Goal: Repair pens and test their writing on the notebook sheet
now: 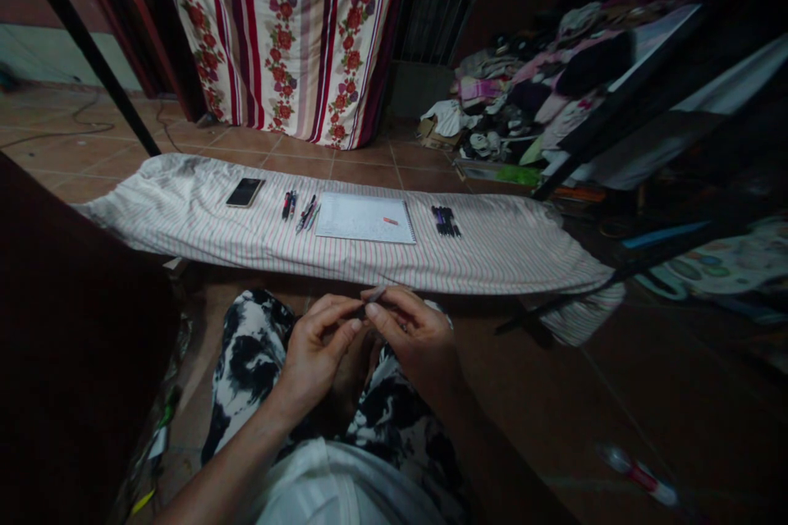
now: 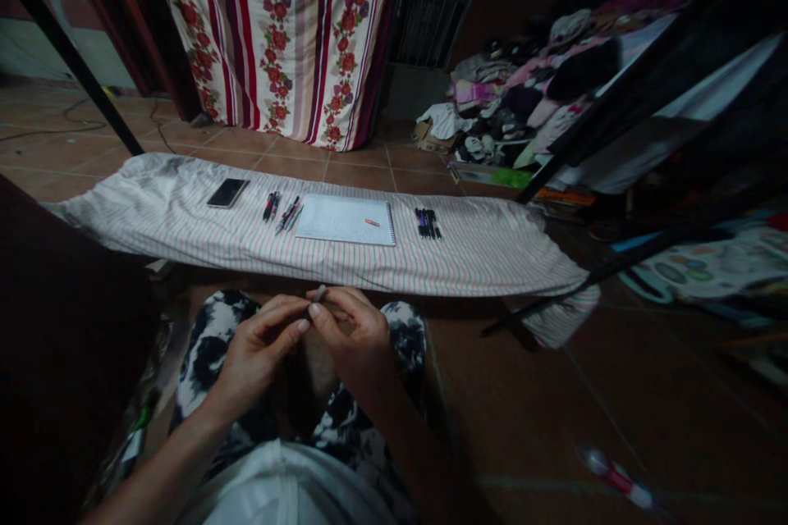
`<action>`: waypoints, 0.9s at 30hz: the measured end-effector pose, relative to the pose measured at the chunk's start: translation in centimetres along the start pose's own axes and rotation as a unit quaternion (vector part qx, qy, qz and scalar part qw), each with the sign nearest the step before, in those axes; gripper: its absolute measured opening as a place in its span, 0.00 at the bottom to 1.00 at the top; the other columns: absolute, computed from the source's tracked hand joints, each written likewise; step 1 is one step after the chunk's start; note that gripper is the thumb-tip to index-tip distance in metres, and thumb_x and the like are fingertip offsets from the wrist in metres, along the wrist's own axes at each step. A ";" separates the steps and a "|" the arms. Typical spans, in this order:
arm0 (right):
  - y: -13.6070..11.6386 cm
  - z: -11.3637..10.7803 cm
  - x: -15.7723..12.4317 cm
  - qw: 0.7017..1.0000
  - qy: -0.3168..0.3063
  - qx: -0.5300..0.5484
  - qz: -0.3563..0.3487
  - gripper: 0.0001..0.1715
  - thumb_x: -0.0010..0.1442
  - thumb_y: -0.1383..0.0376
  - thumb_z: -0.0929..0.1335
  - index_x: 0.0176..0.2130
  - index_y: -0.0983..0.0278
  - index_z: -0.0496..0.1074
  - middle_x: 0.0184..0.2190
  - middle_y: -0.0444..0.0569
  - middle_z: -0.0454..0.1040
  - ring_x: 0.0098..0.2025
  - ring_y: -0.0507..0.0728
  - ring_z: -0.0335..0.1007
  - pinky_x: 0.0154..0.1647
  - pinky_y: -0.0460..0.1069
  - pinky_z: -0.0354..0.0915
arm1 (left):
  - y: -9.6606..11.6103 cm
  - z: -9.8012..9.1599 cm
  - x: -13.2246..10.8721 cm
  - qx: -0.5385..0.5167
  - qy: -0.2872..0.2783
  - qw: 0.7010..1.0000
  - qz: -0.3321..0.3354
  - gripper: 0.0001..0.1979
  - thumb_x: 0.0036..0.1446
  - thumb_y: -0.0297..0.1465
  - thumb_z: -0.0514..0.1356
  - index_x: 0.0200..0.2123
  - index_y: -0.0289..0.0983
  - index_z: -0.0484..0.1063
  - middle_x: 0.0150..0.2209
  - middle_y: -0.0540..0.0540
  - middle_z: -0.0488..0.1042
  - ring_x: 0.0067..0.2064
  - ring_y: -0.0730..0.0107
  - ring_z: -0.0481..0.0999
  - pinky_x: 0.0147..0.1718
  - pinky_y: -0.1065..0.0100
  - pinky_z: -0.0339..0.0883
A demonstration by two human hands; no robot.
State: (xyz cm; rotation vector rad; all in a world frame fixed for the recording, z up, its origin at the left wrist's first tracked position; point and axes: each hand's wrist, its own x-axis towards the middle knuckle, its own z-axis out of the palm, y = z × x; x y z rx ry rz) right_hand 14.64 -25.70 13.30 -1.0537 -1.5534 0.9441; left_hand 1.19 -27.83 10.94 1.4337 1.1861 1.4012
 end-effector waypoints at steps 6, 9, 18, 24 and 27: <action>0.4 0.2 0.0 1.000 -0.002 -0.018 -0.014 0.08 0.52 0.68 0.67 0.34 0.63 0.74 0.35 0.49 0.73 0.39 0.55 0.71 0.39 0.48 0.71 | 0.0 0.0 -0.1 -0.018 0.006 1.000 -0.005 0.09 0.51 0.26 0.59 0.36 0.38 0.76 0.36 0.46 0.74 0.40 0.68 0.73 0.41 0.69 0.65; 0.6 0.3 0.0 0.999 -0.004 -0.023 -0.021 0.08 0.52 0.68 0.67 0.35 0.64 0.74 0.36 0.50 0.73 0.39 0.55 0.71 0.40 0.49 0.70 | 0.0 0.0 -0.1 -0.025 0.009 1.000 -0.010 0.09 0.50 0.27 0.60 0.36 0.38 0.77 0.36 0.47 0.74 0.40 0.68 0.73 0.40 0.70 0.65; 0.3 0.0 0.0 0.995 -0.014 -0.082 -0.057 0.10 0.52 0.68 0.66 0.35 0.63 0.75 0.36 0.50 0.76 0.41 0.56 0.72 0.42 0.50 0.70 | -0.2 0.0 0.0 -0.036 0.007 0.999 -0.025 0.09 0.51 0.27 0.60 0.36 0.38 0.76 0.37 0.47 0.74 0.41 0.67 0.73 0.40 0.70 0.65; 0.3 -0.1 -0.1 0.998 0.002 -0.058 -0.020 0.16 0.54 0.66 0.65 0.44 0.62 0.72 0.40 0.50 0.75 0.39 0.55 0.73 0.37 0.47 0.72 | -0.1 0.0 0.1 -0.040 0.005 0.999 -0.032 0.09 0.51 0.27 0.60 0.36 0.37 0.76 0.36 0.46 0.74 0.41 0.67 0.72 0.40 0.69 0.65; 0.2 -0.4 0.0 0.994 0.020 -0.088 -0.061 0.15 0.55 0.67 0.64 0.43 0.61 0.72 0.40 0.49 0.75 0.40 0.54 0.72 0.39 0.47 0.71 | 0.1 0.0 0.2 -0.032 0.003 0.999 -0.039 0.09 0.50 0.26 0.59 0.36 0.37 0.76 0.35 0.46 0.74 0.40 0.67 0.72 0.39 0.69 0.65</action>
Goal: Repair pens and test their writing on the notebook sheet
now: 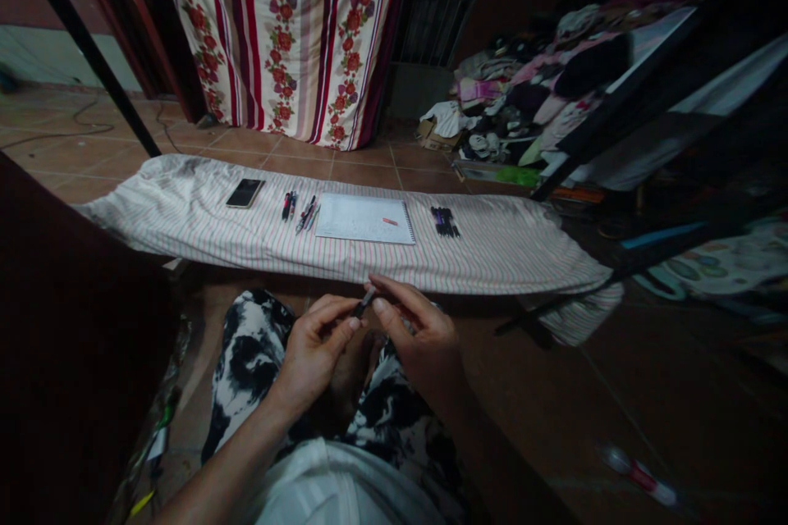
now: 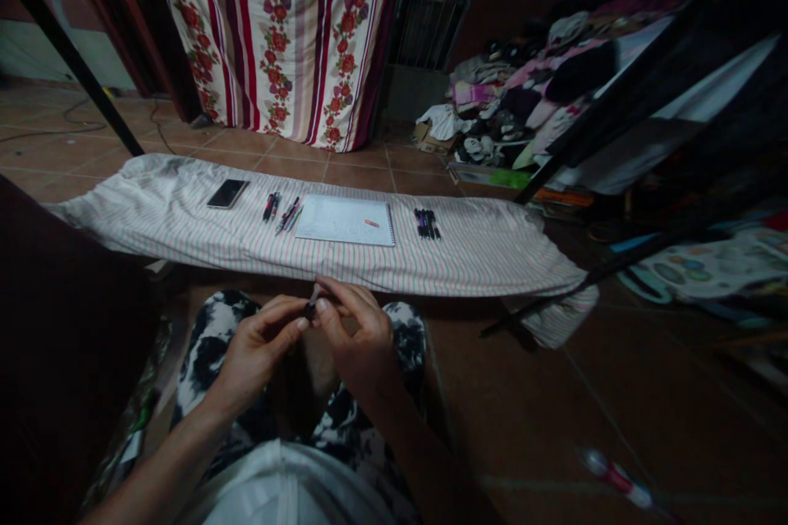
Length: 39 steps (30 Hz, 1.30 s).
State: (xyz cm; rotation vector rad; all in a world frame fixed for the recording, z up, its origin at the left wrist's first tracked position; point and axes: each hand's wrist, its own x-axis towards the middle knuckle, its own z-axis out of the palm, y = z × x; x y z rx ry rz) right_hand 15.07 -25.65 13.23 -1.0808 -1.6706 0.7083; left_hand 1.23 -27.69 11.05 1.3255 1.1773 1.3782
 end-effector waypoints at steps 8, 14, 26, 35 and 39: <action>-0.5 -0.4 0.5 0.993 0.020 -0.071 -0.090 0.12 0.57 0.69 0.63 0.37 0.61 0.75 0.35 0.48 0.76 0.39 0.54 0.71 0.41 0.50 0.68 | -0.1 0.1 -0.1 -0.003 -0.006 1.000 -0.004 0.08 0.50 0.27 0.59 0.35 0.36 0.76 0.34 0.45 0.73 0.38 0.67 0.72 0.37 0.69 0.66; -0.4 -0.3 0.3 0.994 0.016 -0.063 -0.090 0.11 0.56 0.70 0.64 0.36 0.62 0.75 0.34 0.49 0.76 0.39 0.55 0.71 0.40 0.50 0.67 | 0.0 0.1 0.0 0.010 -0.003 1.000 0.001 0.08 0.49 0.27 0.59 0.34 0.36 0.76 0.34 0.45 0.74 0.38 0.67 0.73 0.38 0.68 0.66; -0.1 0.2 -0.1 0.992 -0.002 -0.068 -0.105 0.12 0.57 0.70 0.63 0.37 0.60 0.75 0.34 0.48 0.76 0.39 0.55 0.70 0.41 0.51 0.67 | 0.3 0.0 0.2 0.002 -0.006 1.000 -0.009 0.09 0.49 0.27 0.60 0.35 0.35 0.77 0.35 0.44 0.74 0.40 0.65 0.73 0.40 0.67 0.65; 0.2 0.2 0.1 0.988 0.000 -0.092 -0.128 0.13 0.56 0.71 0.64 0.39 0.61 0.75 0.34 0.48 0.76 0.39 0.55 0.70 0.40 0.51 0.67 | 0.2 0.2 0.3 -0.036 -0.006 0.998 -0.044 0.10 0.48 0.28 0.61 0.36 0.36 0.77 0.35 0.45 0.74 0.35 0.68 0.72 0.33 0.71 0.65; 0.1 0.1 0.6 0.987 -0.013 -0.105 -0.123 0.13 0.56 0.70 0.64 0.40 0.60 0.74 0.34 0.48 0.75 0.40 0.55 0.69 0.41 0.52 0.66 | 0.2 0.1 0.8 -0.098 -0.008 0.990 -0.101 0.13 0.45 0.31 0.64 0.37 0.35 0.76 0.29 0.48 0.73 0.23 0.77 0.66 0.19 0.76 0.59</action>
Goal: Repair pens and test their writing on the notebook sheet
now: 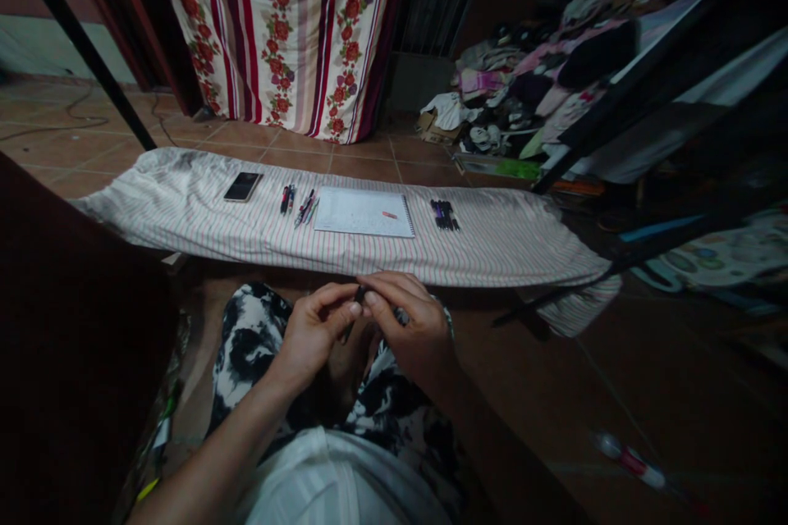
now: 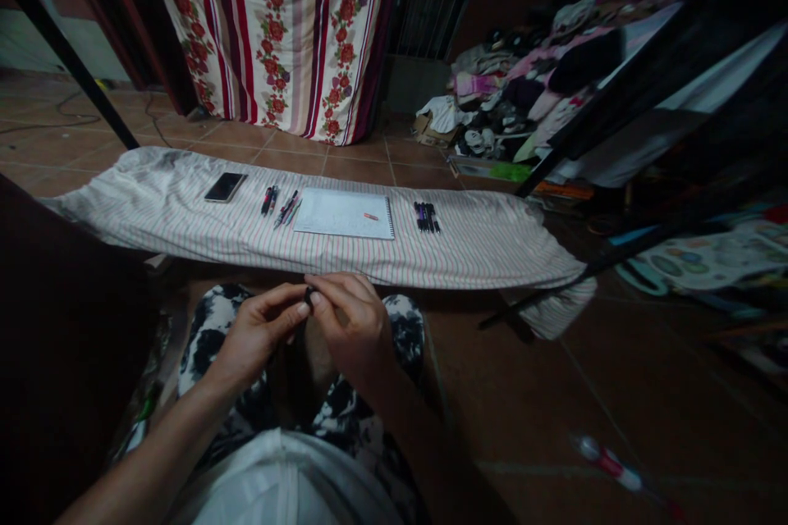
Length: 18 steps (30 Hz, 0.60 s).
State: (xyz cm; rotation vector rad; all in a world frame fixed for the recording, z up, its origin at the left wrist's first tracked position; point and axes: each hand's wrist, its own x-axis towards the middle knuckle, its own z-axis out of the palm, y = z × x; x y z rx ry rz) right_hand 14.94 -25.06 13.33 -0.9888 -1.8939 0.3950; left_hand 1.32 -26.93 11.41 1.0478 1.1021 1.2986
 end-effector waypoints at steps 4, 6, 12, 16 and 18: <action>0.1 -0.1 0.4 1.000 -0.015 0.003 -0.003 0.14 0.57 0.69 0.63 0.42 0.61 0.73 0.35 0.49 0.75 0.40 0.55 0.68 0.42 0.51 0.66 | 0.2 -0.1 0.5 -0.062 -0.008 0.998 -0.033 0.14 0.43 0.31 0.66 0.37 0.35 0.76 0.24 0.50 0.73 0.18 0.82 0.61 0.18 0.77 0.56; 0.1 -0.1 0.6 1.000 -0.020 0.009 -0.002 0.15 0.57 0.69 0.62 0.42 0.60 0.73 0.36 0.49 0.75 0.41 0.55 0.68 0.43 0.51 0.66 | 0.3 -0.1 0.6 -0.078 -0.012 0.996 -0.042 0.15 0.42 0.30 0.66 0.37 0.34 0.76 0.23 0.50 0.74 0.18 0.81 0.62 0.17 0.77 0.56; 0.2 -0.1 0.9 0.999 -0.022 0.023 -0.002 0.16 0.57 0.71 0.61 0.42 0.61 0.73 0.35 0.48 0.75 0.39 0.54 0.69 0.42 0.50 0.66 | 0.6 0.1 0.7 -0.110 -0.012 0.993 -0.044 0.13 0.41 0.28 0.67 0.35 0.34 0.77 0.23 0.50 0.75 0.18 0.82 0.63 0.17 0.77 0.55; 0.1 -0.1 0.8 1.000 -0.008 0.022 -0.013 0.18 0.56 0.74 0.60 0.39 0.62 0.74 0.34 0.49 0.75 0.39 0.54 0.69 0.41 0.51 0.66 | 0.7 0.3 0.7 -0.116 -0.013 0.992 -0.040 0.12 0.41 0.28 0.67 0.33 0.34 0.77 0.22 0.50 0.76 0.18 0.81 0.64 0.16 0.77 0.54; 0.1 0.0 0.6 1.000 0.001 0.014 -0.022 0.19 0.55 0.75 0.59 0.38 0.62 0.74 0.33 0.49 0.75 0.39 0.55 0.69 0.41 0.51 0.66 | 0.8 0.4 0.6 -0.121 -0.014 0.992 -0.042 0.11 0.40 0.28 0.67 0.32 0.33 0.77 0.22 0.49 0.76 0.18 0.81 0.64 0.16 0.77 0.53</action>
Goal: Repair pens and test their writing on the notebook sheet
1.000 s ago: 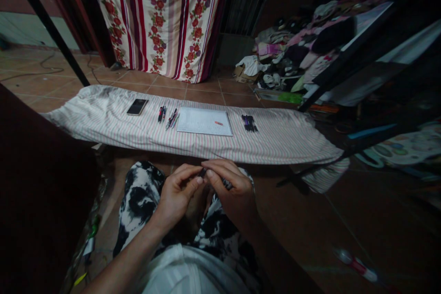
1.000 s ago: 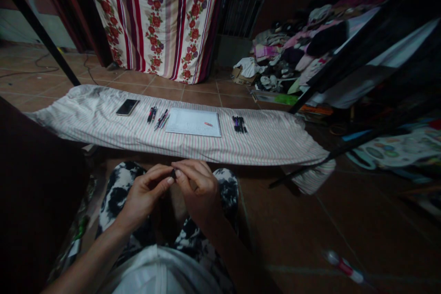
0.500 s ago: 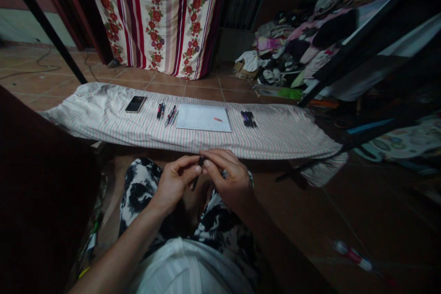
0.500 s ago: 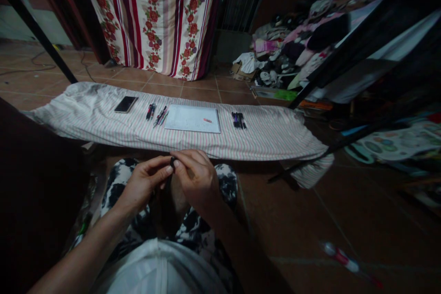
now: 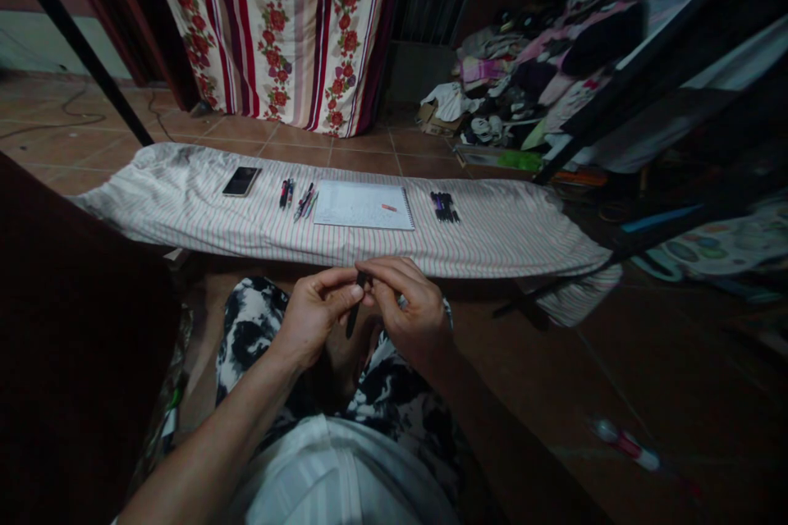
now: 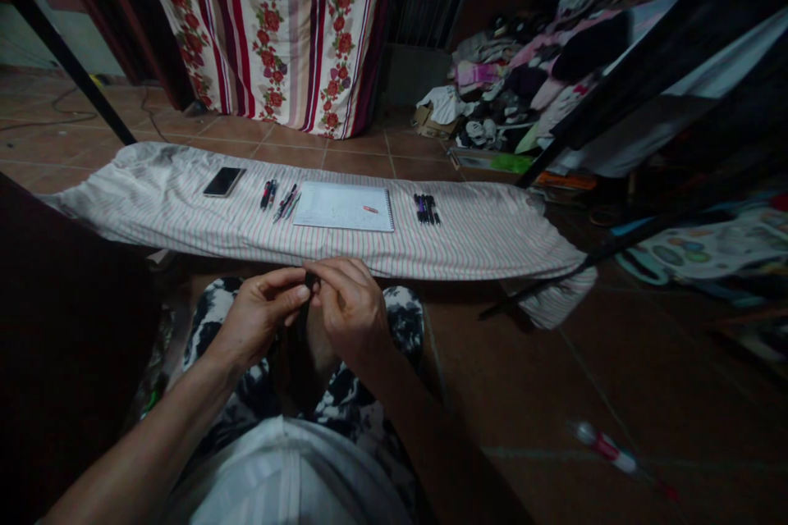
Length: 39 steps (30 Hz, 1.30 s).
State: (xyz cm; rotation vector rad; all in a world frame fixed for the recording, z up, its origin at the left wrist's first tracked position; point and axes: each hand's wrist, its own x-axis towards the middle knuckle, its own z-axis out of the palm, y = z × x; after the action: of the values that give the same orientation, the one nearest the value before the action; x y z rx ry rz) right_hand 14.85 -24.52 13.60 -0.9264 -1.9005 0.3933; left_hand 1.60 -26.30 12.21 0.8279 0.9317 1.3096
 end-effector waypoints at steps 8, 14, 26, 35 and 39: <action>0.3 0.1 -0.7 0.999 0.009 -0.032 -0.010 0.21 0.54 0.76 0.58 0.38 0.62 0.74 0.32 0.50 0.75 0.38 0.56 0.68 0.41 0.53 0.66 | -0.7 0.3 -0.1 -0.029 -0.002 0.999 -0.036 0.13 0.38 0.28 0.68 0.31 0.33 0.77 0.22 0.49 0.75 0.19 0.80 0.67 0.17 0.77 0.54; 0.3 -0.1 -0.2 0.999 0.005 -0.037 -0.033 0.17 0.53 0.75 0.61 0.39 0.66 0.74 0.34 0.53 0.75 0.40 0.57 0.68 0.44 0.54 0.66 | -0.4 0.2 0.3 -0.037 0.001 0.999 -0.039 0.13 0.37 0.28 0.68 0.31 0.32 0.77 0.19 0.52 0.73 0.16 0.85 0.60 0.15 0.79 0.51; 0.9 -1.1 0.3 0.998 -0.034 0.000 -0.047 0.13 0.57 0.71 0.63 0.39 0.63 0.74 0.36 0.50 0.75 0.42 0.55 0.68 0.44 0.52 0.65 | 0.0 0.0 0.5 -0.042 -0.013 0.997 -0.064 0.14 0.36 0.28 0.69 0.32 0.33 0.77 0.24 0.49 0.76 0.25 0.77 0.72 0.24 0.77 0.62; -0.1 -1.0 0.5 0.998 -0.028 0.014 -0.050 0.13 0.57 0.71 0.64 0.41 0.62 0.74 0.33 0.50 0.73 0.38 0.54 0.67 0.39 0.51 0.66 | 0.3 -0.9 -0.3 -0.017 -0.042 0.999 -0.017 0.12 0.40 0.28 0.68 0.32 0.34 0.77 0.26 0.48 0.77 0.28 0.72 0.74 0.31 0.72 0.65; -1.1 -1.4 0.5 0.998 -0.025 0.016 -0.049 0.12 0.57 0.71 0.64 0.40 0.63 0.74 0.32 0.50 0.73 0.37 0.54 0.67 0.38 0.50 0.66 | 0.2 -0.9 -0.6 -0.015 -0.035 0.999 -0.002 0.13 0.39 0.29 0.68 0.33 0.35 0.77 0.27 0.49 0.77 0.27 0.73 0.72 0.32 0.70 0.64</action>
State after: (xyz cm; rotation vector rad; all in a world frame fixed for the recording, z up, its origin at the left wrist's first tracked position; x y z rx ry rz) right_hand 15.45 -25.01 15.33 -0.8050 -1.9722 0.3894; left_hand 0.69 -26.92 12.06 0.8433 0.8572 1.2798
